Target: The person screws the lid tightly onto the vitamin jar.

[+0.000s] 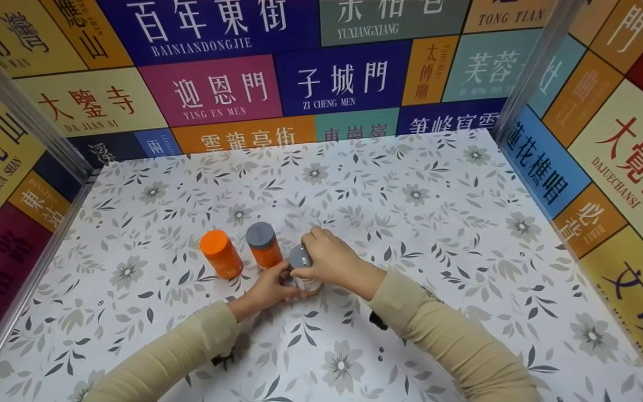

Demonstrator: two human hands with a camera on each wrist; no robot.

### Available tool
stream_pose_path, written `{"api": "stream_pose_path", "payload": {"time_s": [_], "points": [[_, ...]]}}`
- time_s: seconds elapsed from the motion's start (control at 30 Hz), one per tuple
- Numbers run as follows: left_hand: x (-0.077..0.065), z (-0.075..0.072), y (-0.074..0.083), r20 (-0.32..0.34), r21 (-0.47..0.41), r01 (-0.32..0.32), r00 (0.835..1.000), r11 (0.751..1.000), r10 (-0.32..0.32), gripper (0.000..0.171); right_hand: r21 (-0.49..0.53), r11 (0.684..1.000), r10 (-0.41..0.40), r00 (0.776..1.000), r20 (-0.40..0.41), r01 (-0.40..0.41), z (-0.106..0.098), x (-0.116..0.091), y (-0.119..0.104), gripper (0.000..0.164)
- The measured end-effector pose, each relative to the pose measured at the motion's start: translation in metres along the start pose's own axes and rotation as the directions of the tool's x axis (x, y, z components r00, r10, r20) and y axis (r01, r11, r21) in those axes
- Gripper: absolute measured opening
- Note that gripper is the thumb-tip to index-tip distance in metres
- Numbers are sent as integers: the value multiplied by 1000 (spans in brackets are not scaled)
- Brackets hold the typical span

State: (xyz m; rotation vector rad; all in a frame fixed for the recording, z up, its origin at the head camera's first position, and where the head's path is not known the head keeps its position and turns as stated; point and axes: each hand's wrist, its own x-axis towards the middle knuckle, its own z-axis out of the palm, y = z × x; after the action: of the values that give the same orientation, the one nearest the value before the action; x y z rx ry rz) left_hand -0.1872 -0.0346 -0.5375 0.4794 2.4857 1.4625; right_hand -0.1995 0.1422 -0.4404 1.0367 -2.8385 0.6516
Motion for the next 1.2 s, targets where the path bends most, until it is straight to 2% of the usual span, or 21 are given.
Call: {"api": "stream_pose_path", "payload": {"time_s": [0.2,0.47,0.57,0.8,0.9,1.07,1.2], "points": [[0,1,0,0,-12,20,1000,1000,-20,58,47,985,-169,986,9,168,-3,-2,5,45],[0,0,1,13,10,23,1000,1000,-23,60,103,970,-223,974,32,219,-9,-1,7,44],[0,0,1,11,10,26,1000,1000,-26,60,96,975,-203,978,47,198,-10,-1,6,44],[0,0,0,2,13,-8,1000,1000,8,59,89,992,-97,992,85,90,-12,0,3,47],[1,0,-1,5,9,-1,1000,1000,1,58,70,996,-63,994,94,57,-12,1,1,48],[1,0,-1,11,6,12,1000,1000,-12,58,22,1000,-22,996,85,21,-10,3,-3,47],[0,0,0,9,-2,22,1000,1000,-22,59,-7,1000,-24,998,66,25,-9,4,-6,46]]}}
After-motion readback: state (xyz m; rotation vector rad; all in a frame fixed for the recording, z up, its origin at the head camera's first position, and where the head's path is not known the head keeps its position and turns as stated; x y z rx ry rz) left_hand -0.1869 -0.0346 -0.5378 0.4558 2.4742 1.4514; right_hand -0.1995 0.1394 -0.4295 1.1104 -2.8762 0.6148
